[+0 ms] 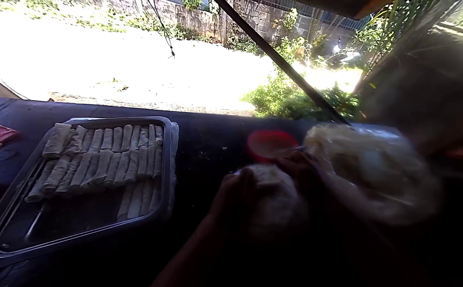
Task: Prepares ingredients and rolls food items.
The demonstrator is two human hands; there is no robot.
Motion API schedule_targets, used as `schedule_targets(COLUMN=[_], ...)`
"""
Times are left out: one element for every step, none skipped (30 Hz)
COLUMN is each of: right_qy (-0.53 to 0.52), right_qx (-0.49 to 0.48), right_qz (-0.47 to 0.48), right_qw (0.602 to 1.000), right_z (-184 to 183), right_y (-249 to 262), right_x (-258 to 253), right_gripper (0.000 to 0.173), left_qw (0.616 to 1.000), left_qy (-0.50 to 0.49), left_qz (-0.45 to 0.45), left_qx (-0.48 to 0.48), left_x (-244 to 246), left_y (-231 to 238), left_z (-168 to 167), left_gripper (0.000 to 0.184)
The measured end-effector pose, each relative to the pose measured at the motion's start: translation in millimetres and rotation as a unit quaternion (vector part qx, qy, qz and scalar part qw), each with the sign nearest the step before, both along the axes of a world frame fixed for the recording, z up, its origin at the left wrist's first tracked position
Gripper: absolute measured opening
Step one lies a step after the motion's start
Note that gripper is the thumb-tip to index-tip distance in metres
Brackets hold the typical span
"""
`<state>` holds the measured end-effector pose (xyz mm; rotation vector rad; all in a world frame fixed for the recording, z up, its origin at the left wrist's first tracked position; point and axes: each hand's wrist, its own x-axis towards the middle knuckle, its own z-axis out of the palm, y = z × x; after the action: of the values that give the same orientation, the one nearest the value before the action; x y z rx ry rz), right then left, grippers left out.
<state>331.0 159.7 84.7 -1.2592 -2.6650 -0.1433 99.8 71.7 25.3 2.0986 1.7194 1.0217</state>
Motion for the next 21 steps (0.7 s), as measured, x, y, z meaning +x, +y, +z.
schedule_targets(right_qy=[0.012, 0.014, 0.005, -0.015, -0.044, -0.071, -0.086, -0.091, -0.084, -0.067, -0.042, -0.017, 0.008, 0.023, 0.021, 0.0, -0.036, -0.074, -0.097, -0.105, -0.099], right_qx=[0.007, -0.001, -0.02, -0.042, -0.062, -0.081, -0.1, -0.117, -0.126, -0.119, -0.088, -0.053, -0.033, -0.031, -0.046, -0.075, -0.11, -0.138, -0.157, -0.168, -0.173], right_qz=[0.018, 0.042, 0.069, 0.085, 0.087, 0.073, 0.047, 0.015, -0.014, -0.037, -0.046, -0.038, -0.016, 0.017, 0.051, 0.072, 0.071, 0.053, 0.026, -0.007, -0.036], right_qw=[1.0, 0.999, 0.997, 0.995, 0.993, 0.992, 0.99, 0.989, 0.988, 0.99, 0.994, 0.998, 0.999, 0.999, 0.997, 0.995, 0.991, 0.986, 0.983, 0.98, 0.979], right_z=[4.6, 8.1, 9.0, 6.7, 2.2, -2.5, -5.9, -7.4, -7.5, -7.1, -5.9, -3.2, -0.1, 2.5, 4.0, 3.9, 3.2, 2.2, 0.9, 1.1, 2.9], right_y=[-3.0, -6.4, -8.6, -9.4, -8.2, -5.0, 0.2, 6.2, 11.7, 15.2, 15.3, 13.3, 9.9, 5.5, 1.4, -1.5, -2.5, -0.5, 4.0, 9.5, 14.3], right_x=[-1.5, -3.4, -5.2, -6.8, -8.0, -8.8, -8.6, -7.5, -5.7, -3.6, -2.1, -1.9, -3.0, -5.2, -8.4, -12.4, -16.4, -19.5, -20.9, -20.7, -19.3], right_gripper=[0.047, 0.05, 0.054, 0.056, 0.056, 0.056, 0.055, 0.053, 0.049, 0.048, 0.047, 0.045, 0.047, 0.05, 0.054, 0.057, 0.056, 0.053, 0.05, 0.047, 0.044], left_qw=[1.0, 1.0, 1.0, 1.0, 1.0, 1.0, 1.0, 1.0, 1.0, 1.0, 1.0, 1.0, 1.0, 1.0, 1.0, 1.0, 1.0, 1.0, 1.0, 1.0, 1.0], left_qy=[0.001, 0.002, 0.001, 0.001, 0.002, 0.002, 0.003, 0.004, 0.005, 0.005, 0.003, 0.001, -0.001, -0.003, -0.004, -0.003, -0.002, 0.0, 0.002, 0.005, 0.006], left_qz=[0.0, 0.001, 0.001, 0.001, 0.001, 0.0, -0.001, -0.001, -0.001, -0.001, 0.0, 0.002, 0.006, 0.009, 0.01, 0.009, 0.007, 0.006, 0.005, 0.005, 0.006], left_qx=[-0.005, -0.007, -0.009, -0.005, 0.0, 0.007, 0.013, 0.015, 0.014, 0.011, 0.007, 0.0, -0.008, -0.015, -0.017, -0.015, -0.007, 0.003, 0.009, 0.011, 0.014], left_x=[0.4, 0.6, 0.6, 0.7, 0.8, 1.0, 1.1, 1.2, 1.1, 1.0, 0.7, 0.5, 0.7, 0.9, 1.1, 0.9, 0.8, 0.8, 1.0, 1.3, 1.5], left_y=[0.2, 0.4, 0.4, 0.6, 0.9, 1.4, 1.8, 2.0, 2.1, 1.8, 1.0, 0.2, -0.8, -1.3, -1.1, -0.7, 0.0, 1.1, 1.8, 2.2, 2.4], left_z=[0.8, 1.2, 1.3, 0.6, -0.4, -1.7, -2.8, -3.1, -3.2, -2.8, -1.9, -0.1, 2.0, 3.2, 3.5, 2.7, 0.9, -1.5, -3.5, -4.4, -4.5], left_gripper=[0.035, 0.036, 0.036, 0.036, 0.036, 0.035, 0.034, 0.034, 0.033, 0.032, 0.032, 0.033, 0.034, 0.035, 0.035, 0.035, 0.034, 0.033, 0.032, 0.032, 0.032])
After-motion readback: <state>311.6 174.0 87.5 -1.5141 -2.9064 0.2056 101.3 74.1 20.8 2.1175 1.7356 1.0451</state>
